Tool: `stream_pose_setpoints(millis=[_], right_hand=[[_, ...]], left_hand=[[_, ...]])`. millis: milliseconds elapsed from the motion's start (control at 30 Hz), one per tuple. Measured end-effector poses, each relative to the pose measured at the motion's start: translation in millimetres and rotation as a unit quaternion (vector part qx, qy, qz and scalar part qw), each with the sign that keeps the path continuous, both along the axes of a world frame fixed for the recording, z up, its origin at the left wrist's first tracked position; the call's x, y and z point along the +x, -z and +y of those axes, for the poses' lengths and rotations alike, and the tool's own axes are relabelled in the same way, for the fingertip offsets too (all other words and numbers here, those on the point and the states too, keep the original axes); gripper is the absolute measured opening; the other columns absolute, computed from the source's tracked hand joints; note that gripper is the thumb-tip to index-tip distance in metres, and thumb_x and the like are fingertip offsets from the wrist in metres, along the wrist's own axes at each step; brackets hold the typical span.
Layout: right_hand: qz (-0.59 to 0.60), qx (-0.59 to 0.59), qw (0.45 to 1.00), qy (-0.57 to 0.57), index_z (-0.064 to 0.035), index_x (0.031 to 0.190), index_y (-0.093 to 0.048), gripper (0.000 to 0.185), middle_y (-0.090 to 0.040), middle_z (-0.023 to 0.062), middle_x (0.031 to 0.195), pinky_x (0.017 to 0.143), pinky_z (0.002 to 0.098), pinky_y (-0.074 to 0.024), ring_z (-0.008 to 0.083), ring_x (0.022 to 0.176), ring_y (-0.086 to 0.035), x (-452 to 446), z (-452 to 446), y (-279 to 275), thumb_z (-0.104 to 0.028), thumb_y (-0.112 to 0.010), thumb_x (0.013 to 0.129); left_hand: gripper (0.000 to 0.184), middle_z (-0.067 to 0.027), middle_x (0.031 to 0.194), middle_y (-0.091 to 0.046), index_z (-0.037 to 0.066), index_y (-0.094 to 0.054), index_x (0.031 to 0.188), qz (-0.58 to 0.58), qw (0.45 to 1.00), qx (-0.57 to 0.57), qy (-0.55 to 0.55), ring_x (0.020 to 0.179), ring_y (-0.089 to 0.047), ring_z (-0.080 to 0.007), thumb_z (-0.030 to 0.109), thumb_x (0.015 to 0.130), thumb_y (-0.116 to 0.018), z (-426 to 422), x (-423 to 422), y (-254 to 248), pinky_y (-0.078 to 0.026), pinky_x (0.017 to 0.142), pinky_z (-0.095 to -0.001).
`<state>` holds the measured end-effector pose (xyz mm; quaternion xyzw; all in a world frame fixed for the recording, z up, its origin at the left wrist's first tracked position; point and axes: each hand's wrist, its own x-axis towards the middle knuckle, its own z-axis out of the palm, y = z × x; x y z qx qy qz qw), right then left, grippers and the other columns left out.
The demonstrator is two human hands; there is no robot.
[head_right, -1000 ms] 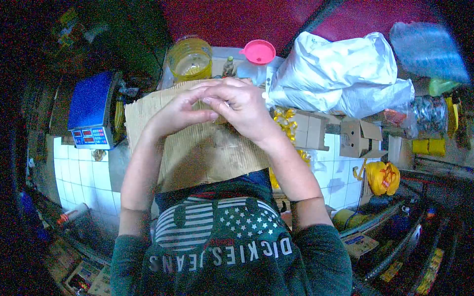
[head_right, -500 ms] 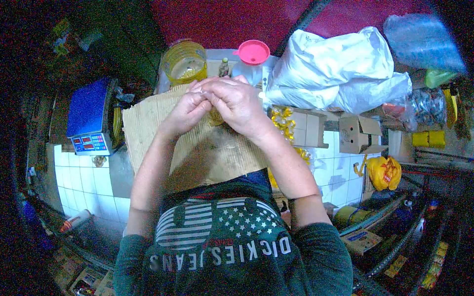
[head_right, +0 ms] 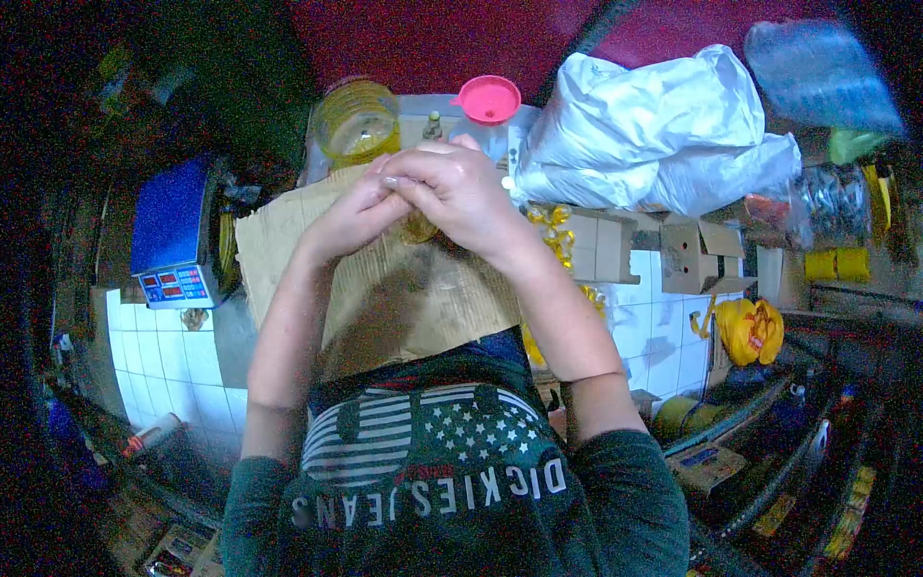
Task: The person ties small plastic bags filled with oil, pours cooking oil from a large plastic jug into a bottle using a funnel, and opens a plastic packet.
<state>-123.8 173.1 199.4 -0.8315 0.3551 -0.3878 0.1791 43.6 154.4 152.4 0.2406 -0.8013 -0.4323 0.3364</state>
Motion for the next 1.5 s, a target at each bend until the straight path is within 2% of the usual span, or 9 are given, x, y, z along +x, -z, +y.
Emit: stream_pose_setpoints(millis=[333,500,700,800,900,1000,1233,1333,1500], right_hand=[[-0.024,0.013,0.999,0.034,-0.0057,0.084,-0.063,0.012,-0.062,0.0095,0.079,0.067,0.0338,-0.0387,0.0255,0.073,-0.059,-4.0,5.1,7.2,-0.014,-0.057,0.079],[-0.006,0.047,0.999,-0.006,-0.0047,0.086,-0.063,0.011,-0.065,0.0072,0.082,0.072,0.0309,-0.0389,0.0214,0.074,-0.06,-7.9,-1.4,-5.6,-0.011,-0.058,0.079],[0.084,-0.064,0.994,0.027,-0.0046,0.086,-0.062,0.012,-0.062,0.0089,0.079,0.071,0.0333,-0.0368,0.0236,0.072,-0.058,-1.5,1.6,-15.7,-0.009,-0.059,0.076],[0.011,-0.02,0.998,0.066,-0.0076,0.086,-0.063,0.011,-0.063,0.009,0.08,0.07,0.0336,-0.039,0.0237,0.074,-0.058,-5.8,2.7,1.4,-0.014,-0.058,0.079],[-0.125,0.119,0.98,0.099,-0.003,0.088,-0.06,0.008,-0.06,0.0045,0.079,0.069,0.0254,-0.042,0.0096,0.07,-0.055,-8.9,9.1,19.4,-0.01,-0.056,0.085],[-0.334,0.308,0.885,0.096,-0.0021,0.092,-0.058,0.011,-0.057,0.0013,0.082,0.068,0.0197,-0.0427,0.0036,0.074,-0.051,-8.0,18.6,31.3,-0.012,-0.053,0.089],[-0.398,0.24,0.875,0.135,-0.0014,0.094,-0.057,0.011,-0.058,0.001,0.087,0.072,0.0214,-0.0428,0.0064,0.078,-0.051,-16.8,14.9,49.8,-0.01,-0.051,0.09],[-0.403,0.244,0.873,0.126,-0.0021,0.094,-0.056,0.01,-0.057,-0.0001,0.085,0.072,0.0212,-0.0424,0.0062,0.078,-0.051,-15.7,15.6,46.4,-0.01,-0.052,0.09],[-0.42,0.282,0.853,0.127,-0.001,0.092,-0.057,0.013,-0.057,-0.0011,0.083,0.07,0.0216,-0.0417,0.0063,0.078,-0.05,-16.8,18.5,45.1,-0.013,-0.051,0.09]], left_hand=[[0.039,-0.0116,0.131,-0.042,0.01,-0.049,0.123,-0.179,0.984,0.008,-0.018,0.128,-0.031,-0.0261,0.028,0.089,-0.045,3.2,-5.5,21.8,-0.007,0.104,-0.0536],[0.037,-0.0098,0.129,-0.045,0.009,-0.051,0.12,-0.051,0.998,0.037,0.005,0.122,-0.037,-0.0267,0.028,0.088,-0.046,0.7,-6.5,-0.7,-0.014,0.104,-0.0462],[0.032,-0.0117,0.11,-0.055,0.006,-0.054,0.108,-0.008,0.997,0.077,0.001,0.11,-0.045,-0.0281,0.028,0.087,-0.046,-7.7,-26.0,18.0,-0.019,0.102,-0.0409],[0.028,-0.0096,0.102,-0.056,0.006,-0.056,0.099,0.029,0.997,0.075,-0.005,0.106,-0.047,-0.0274,0.03,0.088,-0.045,-7.3,-31.6,23.7,-0.018,0.102,-0.0424],[0.027,-0.0077,0.098,-0.056,0.007,-0.057,0.091,-0.014,0.999,0.039,-0.005,0.104,-0.047,-0.0257,0.031,0.089,-0.043,-3.9,-28.9,22.4,-0.017,0.102,-0.0446],[0.028,-0.0069,0.095,-0.056,0.008,-0.058,0.084,-0.04,0.999,0.004,0.014,0.103,-0.047,-0.0239,0.03,0.09,-0.042,-7.2,-26.9,20.2,-0.015,0.101,-0.0467],[0.025,-0.0052,0.092,-0.054,0.006,-0.057,0.084,0.031,0.997,0.043,0.059,0.095,-0.051,-0.0182,0.026,0.091,-0.043,-10.7,-23.2,20.1,-0.031,0.093,-0.0327],[0.022,-0.0022,0.093,-0.053,0.004,-0.057,0.087,0.164,0.94,0.3,0.011,0.092,-0.05,-0.0124,0.023,0.091,-0.045,3.0,-25.5,27.5,-0.036,0.087,-0.0256],[0.02,-0.0004,0.096,-0.052,0.005,-0.058,0.091,0.192,0.92,0.342,-0.003,0.092,-0.048,-0.0092,0.022,0.09,-0.047,7.5,-25.4,28.9,-0.036,0.088,-0.0252]])
